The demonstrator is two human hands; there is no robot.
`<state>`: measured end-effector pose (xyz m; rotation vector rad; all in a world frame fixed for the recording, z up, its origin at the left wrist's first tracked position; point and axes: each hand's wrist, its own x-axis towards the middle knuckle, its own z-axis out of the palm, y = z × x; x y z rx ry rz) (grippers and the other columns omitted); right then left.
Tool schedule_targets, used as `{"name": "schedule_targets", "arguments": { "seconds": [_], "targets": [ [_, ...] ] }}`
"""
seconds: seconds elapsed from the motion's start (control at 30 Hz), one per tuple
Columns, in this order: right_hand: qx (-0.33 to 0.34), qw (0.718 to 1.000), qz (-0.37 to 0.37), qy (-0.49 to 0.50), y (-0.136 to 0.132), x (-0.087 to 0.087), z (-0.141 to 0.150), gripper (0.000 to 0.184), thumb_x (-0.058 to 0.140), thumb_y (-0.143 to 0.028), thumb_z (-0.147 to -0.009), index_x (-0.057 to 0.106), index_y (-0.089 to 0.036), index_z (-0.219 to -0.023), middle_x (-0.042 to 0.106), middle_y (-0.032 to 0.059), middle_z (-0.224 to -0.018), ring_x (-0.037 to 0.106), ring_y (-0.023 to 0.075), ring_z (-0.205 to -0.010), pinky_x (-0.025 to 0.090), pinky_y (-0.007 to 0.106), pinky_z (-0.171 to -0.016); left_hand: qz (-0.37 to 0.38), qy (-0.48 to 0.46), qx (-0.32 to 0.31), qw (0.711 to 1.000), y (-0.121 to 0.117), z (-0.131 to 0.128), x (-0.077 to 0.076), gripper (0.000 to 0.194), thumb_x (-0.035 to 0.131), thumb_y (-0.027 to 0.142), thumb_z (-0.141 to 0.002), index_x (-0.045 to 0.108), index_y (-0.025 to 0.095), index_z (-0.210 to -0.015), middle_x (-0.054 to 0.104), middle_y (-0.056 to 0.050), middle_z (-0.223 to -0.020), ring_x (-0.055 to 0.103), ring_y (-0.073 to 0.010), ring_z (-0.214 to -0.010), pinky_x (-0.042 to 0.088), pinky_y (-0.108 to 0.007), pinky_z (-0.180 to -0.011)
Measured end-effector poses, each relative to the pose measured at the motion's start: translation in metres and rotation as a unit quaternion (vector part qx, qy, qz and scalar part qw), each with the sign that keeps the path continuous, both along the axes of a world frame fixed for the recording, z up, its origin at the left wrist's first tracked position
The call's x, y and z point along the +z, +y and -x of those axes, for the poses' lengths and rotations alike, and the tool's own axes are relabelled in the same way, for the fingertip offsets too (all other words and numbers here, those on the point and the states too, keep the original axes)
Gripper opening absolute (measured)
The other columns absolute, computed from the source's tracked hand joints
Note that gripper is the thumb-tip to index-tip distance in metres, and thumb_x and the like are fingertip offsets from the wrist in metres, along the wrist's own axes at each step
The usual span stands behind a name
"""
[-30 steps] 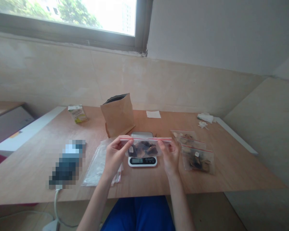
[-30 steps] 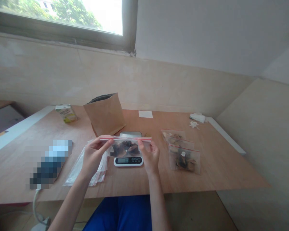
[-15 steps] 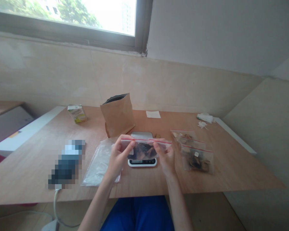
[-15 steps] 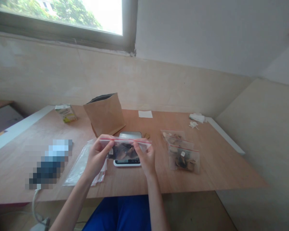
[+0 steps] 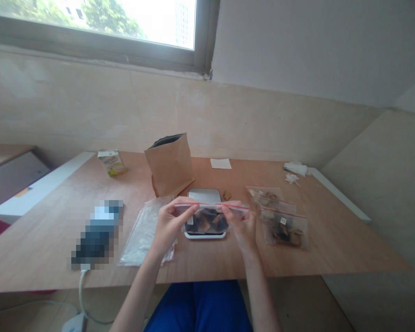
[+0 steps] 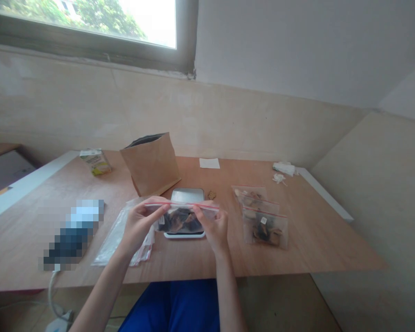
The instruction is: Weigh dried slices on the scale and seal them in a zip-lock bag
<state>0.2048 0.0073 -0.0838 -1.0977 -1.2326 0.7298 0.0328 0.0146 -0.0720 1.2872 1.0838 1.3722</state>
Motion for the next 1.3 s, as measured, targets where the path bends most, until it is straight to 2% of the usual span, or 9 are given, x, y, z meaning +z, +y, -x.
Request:
{"name": "schedule_targets", "arguments": {
  "seconds": [0.17,0.3,0.47,0.63,0.87,1.13,1.3],
  "targets": [
    [0.025,1.000,0.000,0.008,0.000,0.000,-0.001,0.016,0.064,-0.032,-0.075,0.070,-0.017,-0.071,0.069,0.0028,-0.067,0.064,0.0166,-0.065,0.052,0.029,-0.063,-0.012,-0.001,0.001,1.000,0.000,0.002,0.002,0.021,0.071,0.036,-0.068,0.070,0.016,-0.074,0.068,-0.006,-0.080,0.062,-0.0159,-0.075,0.048,-0.024,-0.068],
    [0.048,0.999,-0.002,0.022,0.000,-0.003,0.000,0.015,0.063,-0.032,-0.077,0.067,-0.018,-0.073,0.067,0.0011,-0.070,0.063,0.0151,-0.069,0.050,0.026,-0.066,-0.010,-0.013,-0.029,0.999,-0.001,0.001,-0.001,0.021,0.069,0.038,-0.069,0.067,0.016,-0.070,0.064,-0.003,-0.076,0.059,-0.0137,-0.071,0.047,-0.022,-0.064],
    [0.059,0.998,0.012,0.022,-0.001,-0.003,0.005,0.017,0.061,-0.035,-0.077,0.064,-0.019,-0.077,0.068,0.0009,-0.072,0.064,0.0155,-0.068,0.051,0.026,-0.066,0.004,0.000,-0.051,0.999,-0.001,-0.001,-0.003,0.024,0.069,0.040,-0.069,0.069,0.017,-0.077,0.065,-0.004,-0.079,0.060,-0.0158,-0.072,0.048,-0.024,-0.064],
    [0.074,0.997,0.019,0.015,-0.002,-0.003,0.008,0.018,0.061,-0.036,-0.078,0.064,-0.018,-0.079,0.069,0.0023,-0.072,0.065,0.0163,-0.066,0.052,0.026,-0.062,-0.023,0.018,-0.039,0.999,0.000,-0.001,-0.001,0.021,0.068,0.038,-0.071,0.070,0.017,-0.069,0.065,-0.005,-0.076,0.061,-0.0162,-0.072,0.049,-0.024,-0.065],
    [0.085,0.996,0.014,0.016,-0.003,0.001,0.009,0.016,0.064,-0.035,-0.076,0.064,-0.019,-0.080,0.070,0.0021,-0.074,0.065,0.0157,-0.066,0.051,0.024,-0.058,-0.032,0.016,-0.025,0.999,-0.001,0.000,0.001,0.020,0.068,0.037,-0.070,0.070,0.017,-0.068,0.065,-0.005,-0.074,0.061,-0.0153,-0.071,0.048,-0.023,-0.062],
    [0.066,0.998,-0.018,-0.012,-0.004,0.006,0.010,0.012,0.064,-0.030,-0.076,0.065,-0.018,-0.072,0.067,0.0014,-0.070,0.063,0.0158,-0.068,0.050,0.027,-0.064,-0.052,0.025,-0.014,0.998,-0.005,-0.001,0.007,0.016,0.069,0.034,-0.070,0.069,0.018,-0.066,0.064,-0.003,-0.071,0.060,-0.0138,-0.068,0.047,-0.023,-0.061],
    [0.055,0.998,-0.018,0.010,-0.004,0.006,0.012,0.014,0.065,-0.031,-0.075,0.063,-0.019,-0.069,0.064,0.0002,-0.066,0.061,0.0144,-0.062,0.048,0.025,-0.059,-0.030,0.014,-0.008,0.999,-0.008,-0.001,0.006,0.017,0.069,0.034,-0.070,0.069,0.017,-0.067,0.063,-0.002,-0.071,0.059,-0.0120,-0.066,0.044,-0.020,-0.057]
  ]
}}
